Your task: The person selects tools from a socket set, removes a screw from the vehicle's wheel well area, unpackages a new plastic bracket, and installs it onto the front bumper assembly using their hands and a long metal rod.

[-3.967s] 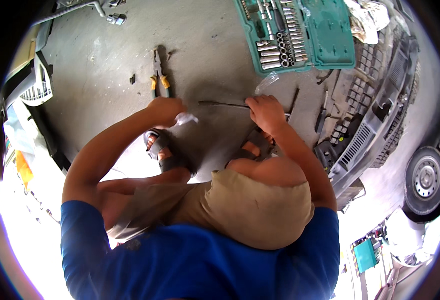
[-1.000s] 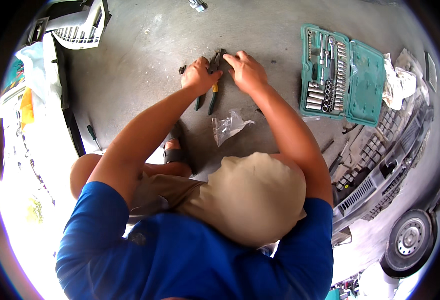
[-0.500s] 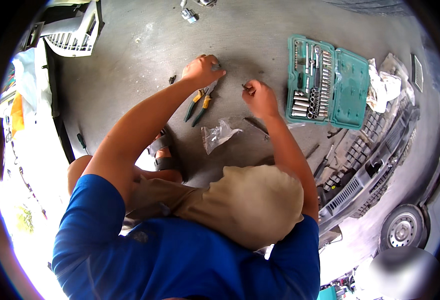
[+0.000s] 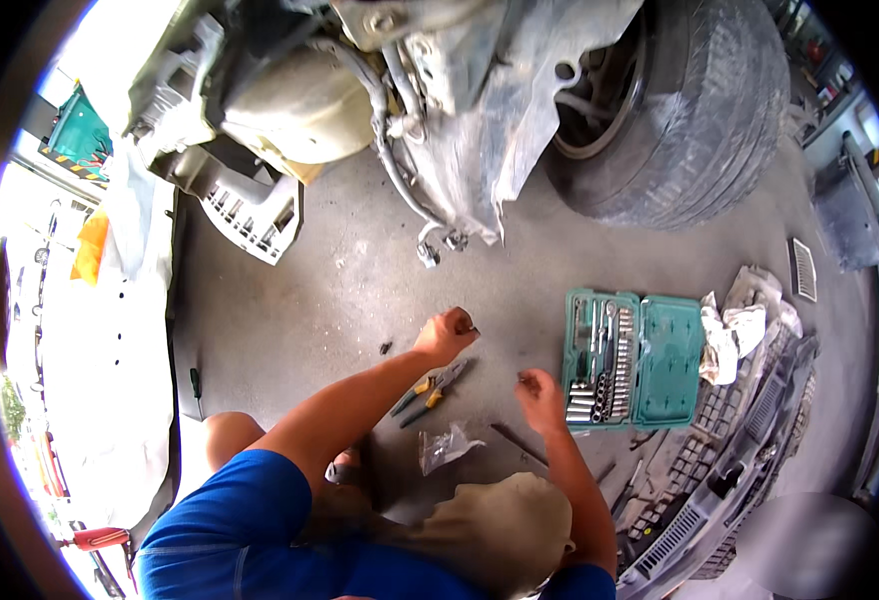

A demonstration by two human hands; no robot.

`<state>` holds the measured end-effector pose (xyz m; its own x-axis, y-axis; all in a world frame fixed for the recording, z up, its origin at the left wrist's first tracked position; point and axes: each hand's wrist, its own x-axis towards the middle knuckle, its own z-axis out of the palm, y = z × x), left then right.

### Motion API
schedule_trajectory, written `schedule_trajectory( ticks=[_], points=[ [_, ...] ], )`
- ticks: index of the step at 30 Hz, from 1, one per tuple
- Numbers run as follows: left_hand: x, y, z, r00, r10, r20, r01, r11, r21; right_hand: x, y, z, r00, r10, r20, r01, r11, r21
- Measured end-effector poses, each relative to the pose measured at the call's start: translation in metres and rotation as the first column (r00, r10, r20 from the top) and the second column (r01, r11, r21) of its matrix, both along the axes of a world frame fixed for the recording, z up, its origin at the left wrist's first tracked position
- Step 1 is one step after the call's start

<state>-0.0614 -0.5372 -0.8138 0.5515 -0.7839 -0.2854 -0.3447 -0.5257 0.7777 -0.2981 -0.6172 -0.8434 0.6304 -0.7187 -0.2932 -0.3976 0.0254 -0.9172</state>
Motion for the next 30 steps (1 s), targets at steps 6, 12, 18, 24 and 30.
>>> schedule_trajectory(
  ticks=[6, 12, 18, 24, 30],
  points=[
    [0.042, -0.03, 0.097, 0.812, -0.029, -0.583, -0.376, 0.739, -0.559, 0.027, -0.069, 0.088, 0.971, -0.166, 0.17, 0.179, 0.982, -0.066],
    [0.048, -0.027, 0.265, 0.897, -0.146, -0.417, -0.344, 0.361, -0.867, 0.048, -0.099, 0.172, 0.942, -0.15, 0.301, 0.206, 0.965, -0.162],
    [0.067, -0.051, 0.318, 0.852, -0.077, -0.518, -0.517, 0.032, -0.855, 0.068, -0.101, 0.253, 0.968, -0.007, 0.252, 0.086, 0.948, -0.306],
    [0.065, -0.069, 0.334, 0.734, -0.231, -0.639, -0.665, -0.055, -0.744, 0.095, -0.085, 0.308, 0.961, 0.007, 0.276, 0.081, 0.947, -0.31],
    [0.055, -0.077, 0.329, 0.783, -0.125, -0.609, -0.618, -0.052, -0.784, 0.103, -0.071, 0.311, 0.946, -0.047, 0.322, 0.133, 0.958, -0.253]
  ],
)
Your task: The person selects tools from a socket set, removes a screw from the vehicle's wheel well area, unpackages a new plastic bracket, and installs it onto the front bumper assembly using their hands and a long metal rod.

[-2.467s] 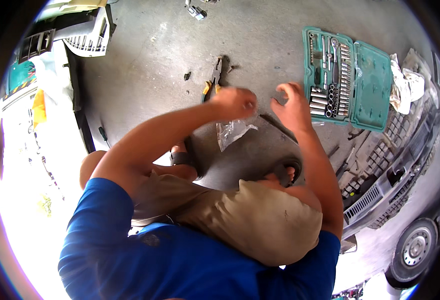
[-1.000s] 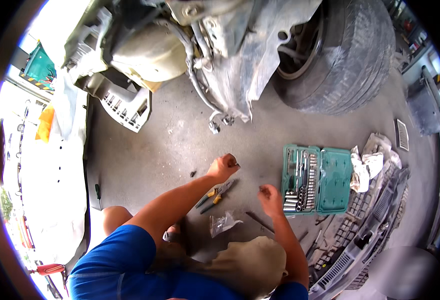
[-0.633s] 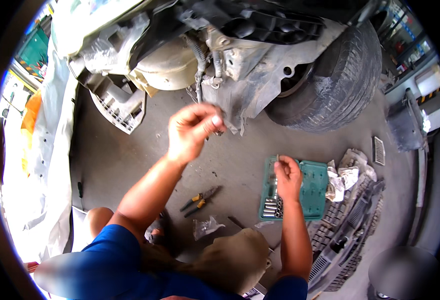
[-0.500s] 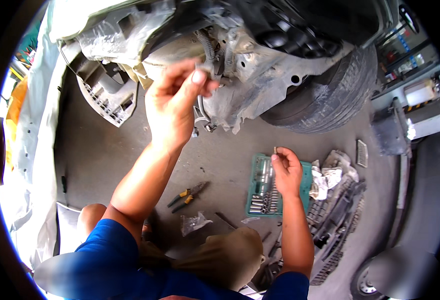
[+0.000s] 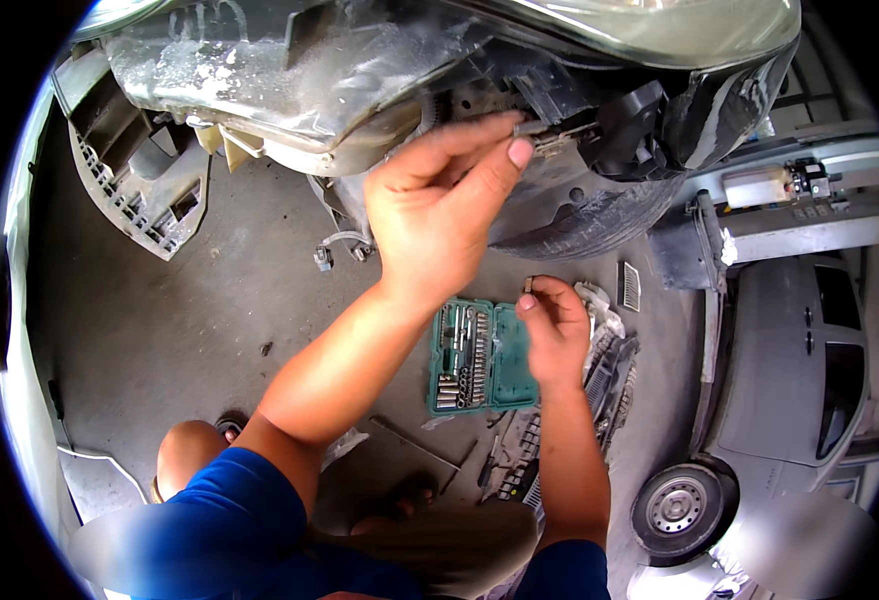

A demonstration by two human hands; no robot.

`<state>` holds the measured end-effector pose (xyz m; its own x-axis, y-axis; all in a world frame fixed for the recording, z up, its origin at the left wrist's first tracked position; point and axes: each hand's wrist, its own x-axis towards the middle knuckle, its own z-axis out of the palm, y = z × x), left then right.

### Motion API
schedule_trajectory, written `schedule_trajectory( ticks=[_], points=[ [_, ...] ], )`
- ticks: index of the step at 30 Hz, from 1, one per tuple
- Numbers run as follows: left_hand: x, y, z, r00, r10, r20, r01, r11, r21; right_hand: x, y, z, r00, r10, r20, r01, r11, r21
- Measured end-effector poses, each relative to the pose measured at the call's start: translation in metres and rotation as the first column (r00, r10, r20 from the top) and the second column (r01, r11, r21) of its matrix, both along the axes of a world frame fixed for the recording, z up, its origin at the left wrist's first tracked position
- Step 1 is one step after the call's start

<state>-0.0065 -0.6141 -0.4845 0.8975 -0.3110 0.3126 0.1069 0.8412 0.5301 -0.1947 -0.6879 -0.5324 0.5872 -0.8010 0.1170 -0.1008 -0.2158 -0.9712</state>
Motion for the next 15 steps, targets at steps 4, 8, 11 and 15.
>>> schedule_trajectory(
  ticks=[4, 8, 11, 15],
  points=[
    [0.002, -0.003, -0.004, 0.989, 0.101, 0.107, -0.095, 0.994, -0.055, 0.006, 0.004, -0.005, 0.994, 0.009, 0.109, -0.015, 0.998, 0.057],
    [0.004, 0.003, 0.005, 0.994, 0.023, 0.108, -0.023, 1.0, -0.001, 0.014, 0.01, -0.022, 0.977, -0.007, 0.214, -0.018, 0.993, 0.116],
    [0.002, 0.004, 0.006, 0.988, 0.073, 0.138, -0.074, 0.997, 0.004, 0.017, 0.01, -0.034, 0.968, 0.033, 0.248, -0.075, 0.984, 0.162],
    [-0.002, 0.0, 0.006, 0.979, 0.137, 0.148, -0.126, 0.989, -0.08, 0.026, 0.016, -0.037, 0.97, 0.052, 0.236, -0.095, 0.98, 0.174]
  ],
)
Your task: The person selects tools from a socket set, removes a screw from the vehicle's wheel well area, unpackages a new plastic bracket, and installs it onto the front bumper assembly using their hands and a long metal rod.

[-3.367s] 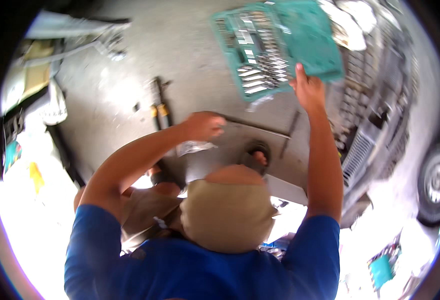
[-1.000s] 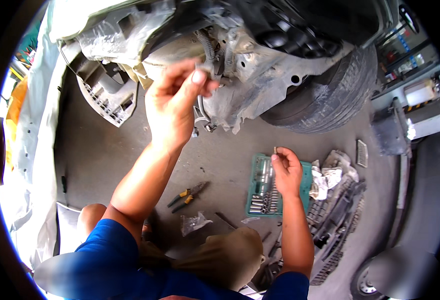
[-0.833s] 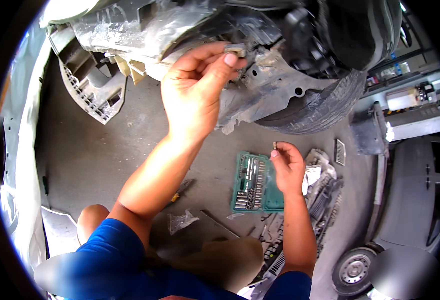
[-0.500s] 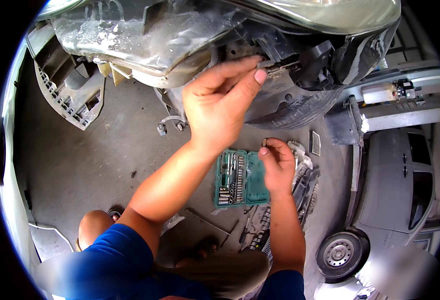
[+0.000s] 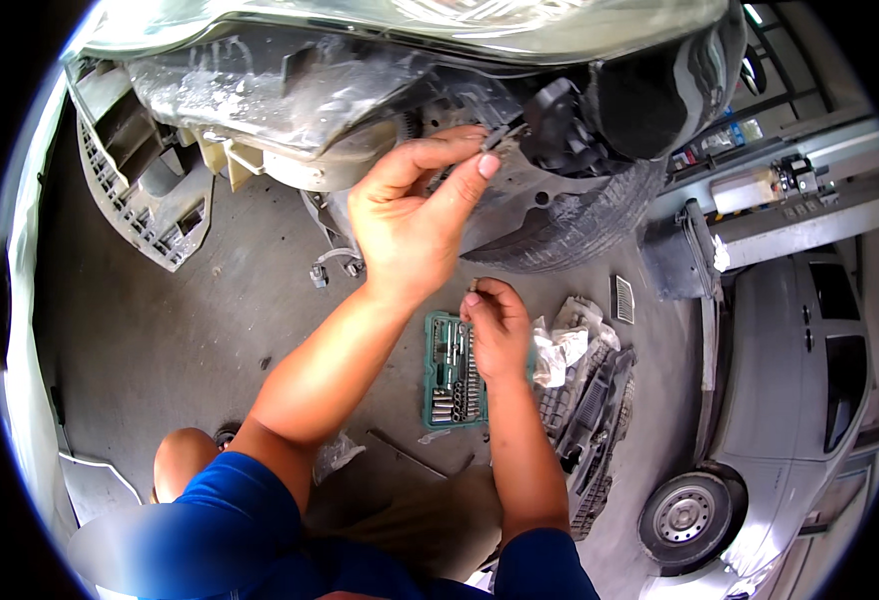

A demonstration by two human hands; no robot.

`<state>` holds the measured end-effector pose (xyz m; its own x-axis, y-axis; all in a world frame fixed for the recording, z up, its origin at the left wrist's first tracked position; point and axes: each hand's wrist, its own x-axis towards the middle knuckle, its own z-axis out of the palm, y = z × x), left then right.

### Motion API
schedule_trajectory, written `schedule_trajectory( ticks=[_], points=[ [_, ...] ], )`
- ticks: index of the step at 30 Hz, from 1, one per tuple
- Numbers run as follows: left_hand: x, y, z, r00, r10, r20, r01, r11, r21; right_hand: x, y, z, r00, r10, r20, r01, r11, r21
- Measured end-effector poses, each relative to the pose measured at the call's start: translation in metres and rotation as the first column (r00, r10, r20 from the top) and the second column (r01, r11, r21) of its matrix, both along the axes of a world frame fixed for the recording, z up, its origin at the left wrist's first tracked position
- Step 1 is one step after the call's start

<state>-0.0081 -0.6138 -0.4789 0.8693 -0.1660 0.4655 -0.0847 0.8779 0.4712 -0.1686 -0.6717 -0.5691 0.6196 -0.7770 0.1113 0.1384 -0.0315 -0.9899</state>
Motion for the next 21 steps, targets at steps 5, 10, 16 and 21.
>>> schedule_trajectory(
  ticks=[5, 10, 16, 21],
  points=[
    [-0.002, 0.005, 0.002, 0.989, -0.125, -0.077, 0.128, 0.991, 0.037, -0.008, 0.002, -0.004, 0.999, 0.005, -0.053, -0.006, 1.0, -0.011],
    [0.003, 0.003, 0.0, 0.936, -0.337, -0.098, 0.33, 0.94, -0.081, -0.01, 0.003, -0.001, 0.997, -0.015, -0.074, 0.014, 1.0, -0.015],
    [0.006, 0.005, 0.004, 0.892, -0.436, -0.12, 0.424, 0.899, -0.115, -0.01, 0.006, -0.002, 0.998, 0.007, -0.058, -0.007, 1.0, -0.009],
    [0.01, 0.006, 0.004, 0.82, -0.557, -0.134, 0.536, 0.828, -0.166, -0.012, 0.007, -0.003, 0.997, 0.011, -0.078, -0.013, 1.0, -0.024]
  ],
)
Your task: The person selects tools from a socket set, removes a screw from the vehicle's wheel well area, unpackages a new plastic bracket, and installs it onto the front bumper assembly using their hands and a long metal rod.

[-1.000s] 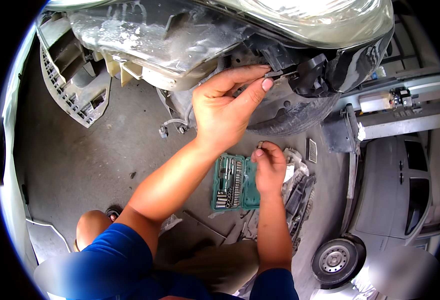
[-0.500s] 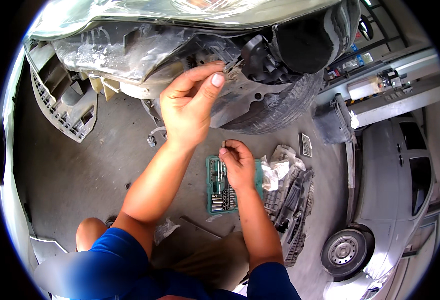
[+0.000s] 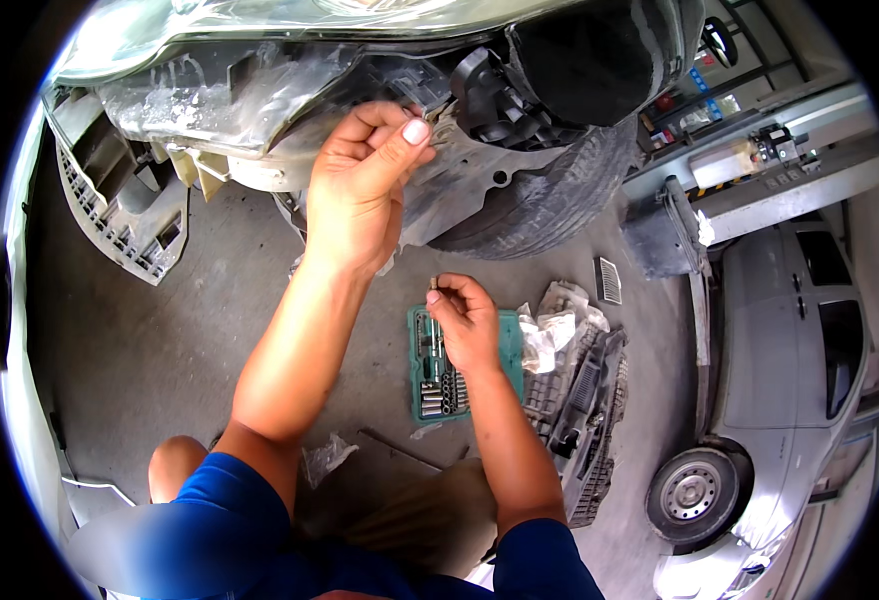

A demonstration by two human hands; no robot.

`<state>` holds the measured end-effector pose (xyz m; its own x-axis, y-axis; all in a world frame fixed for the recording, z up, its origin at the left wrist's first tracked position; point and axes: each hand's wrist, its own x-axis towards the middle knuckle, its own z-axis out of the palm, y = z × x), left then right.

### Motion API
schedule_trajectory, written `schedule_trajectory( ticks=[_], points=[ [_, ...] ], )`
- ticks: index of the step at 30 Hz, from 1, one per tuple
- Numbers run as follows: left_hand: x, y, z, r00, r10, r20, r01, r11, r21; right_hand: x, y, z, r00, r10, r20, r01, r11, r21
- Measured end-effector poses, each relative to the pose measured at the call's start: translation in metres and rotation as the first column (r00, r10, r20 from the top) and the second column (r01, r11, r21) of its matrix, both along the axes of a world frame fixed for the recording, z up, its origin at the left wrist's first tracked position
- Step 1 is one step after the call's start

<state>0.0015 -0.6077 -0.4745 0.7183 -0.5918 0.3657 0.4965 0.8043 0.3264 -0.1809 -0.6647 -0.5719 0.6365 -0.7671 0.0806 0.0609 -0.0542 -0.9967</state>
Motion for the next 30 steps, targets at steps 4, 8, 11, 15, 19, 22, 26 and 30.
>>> schedule_trajectory(
  ticks=[4, 8, 11, 15, 19, 22, 26, 30],
  points=[
    [0.01, 0.0, 0.003, 0.998, -0.055, 0.016, 0.055, 0.998, -0.007, 0.001, 0.002, -0.001, 0.999, 0.038, 0.015, -0.038, 0.999, 0.002],
    [0.015, 0.001, -0.003, 0.991, -0.115, 0.071, 0.118, 0.992, -0.036, 0.003, 0.004, -0.005, 1.0, 0.011, -0.023, -0.01, 1.0, 0.016],
    [0.001, -0.003, -0.003, 0.991, 0.111, 0.071, -0.116, 0.991, 0.07, 0.007, 0.002, -0.005, 1.0, 0.009, -0.009, -0.009, 1.0, 0.018],
    [-0.003, -0.007, -0.005, 0.852, 0.472, 0.227, -0.503, 0.857, 0.11, 0.012, 0.002, -0.006, 0.999, 0.026, -0.029, -0.026, 1.0, -0.01],
    [-0.003, -0.008, -0.002, 0.726, 0.625, 0.287, -0.658, 0.752, 0.028, 0.011, 0.0, -0.013, 0.998, 0.02, -0.061, -0.021, 1.0, -0.008],
    [-0.002, -0.01, -0.002, 0.63, 0.697, 0.342, -0.737, 0.676, -0.019, 0.012, -0.001, -0.015, 0.998, 0.014, -0.056, -0.014, 1.0, 0.002],
    [-0.001, -0.016, -0.005, 0.432, 0.816, 0.384, -0.857, 0.504, -0.108, 0.016, 0.001, -0.015, 0.998, 0.013, -0.069, -0.013, 1.0, 0.0],
    [-0.003, -0.022, -0.007, 0.465, 0.817, 0.341, -0.846, 0.524, -0.102, 0.013, -0.005, -0.025, 0.994, 0.041, -0.104, -0.045, 0.998, -0.034]
  ],
)
